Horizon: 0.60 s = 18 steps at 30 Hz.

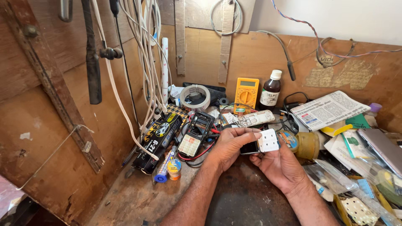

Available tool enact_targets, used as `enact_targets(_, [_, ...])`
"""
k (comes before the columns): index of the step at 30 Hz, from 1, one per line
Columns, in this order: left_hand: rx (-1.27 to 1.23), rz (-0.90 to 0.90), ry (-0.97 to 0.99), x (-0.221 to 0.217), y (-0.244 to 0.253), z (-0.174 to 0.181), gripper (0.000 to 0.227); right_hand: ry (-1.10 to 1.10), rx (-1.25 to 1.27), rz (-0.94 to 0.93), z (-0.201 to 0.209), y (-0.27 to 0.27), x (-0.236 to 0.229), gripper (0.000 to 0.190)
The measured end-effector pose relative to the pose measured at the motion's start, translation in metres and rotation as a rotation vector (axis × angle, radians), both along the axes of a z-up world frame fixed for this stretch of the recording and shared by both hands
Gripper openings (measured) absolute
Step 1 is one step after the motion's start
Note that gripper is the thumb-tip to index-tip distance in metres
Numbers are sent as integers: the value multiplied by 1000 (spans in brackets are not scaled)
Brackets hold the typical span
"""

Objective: The person unpacks a small electronic device from a plastic bag, connects a USB cable, and uses a multimeter to test the device's electrical connections on a cluttered workbench.

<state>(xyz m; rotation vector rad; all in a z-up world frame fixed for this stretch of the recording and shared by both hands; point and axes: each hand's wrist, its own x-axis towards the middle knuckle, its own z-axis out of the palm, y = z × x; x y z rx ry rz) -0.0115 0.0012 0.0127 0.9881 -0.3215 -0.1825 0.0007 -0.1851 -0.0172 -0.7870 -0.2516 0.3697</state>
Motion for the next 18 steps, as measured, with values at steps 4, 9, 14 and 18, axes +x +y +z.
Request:
enact_targets(4, [-1, -6, 14, 0, -1, 0, 29, -6, 2, -4, 0, -1, -1, 50])
enact_targets(9, [-11, -8, 6, -1, 0, 0, 30, -2, -6, -10, -1, 1, 0, 49])
enact_targets(14, [-13, -8, -5, -1, -1, 1, 30, -8, 9, 14, -3, -2, 3, 48])
enact_targets(18, [-6, 3, 2, -1, -1, 2, 31, -2, 20, 8, -4, -2, 3, 47])
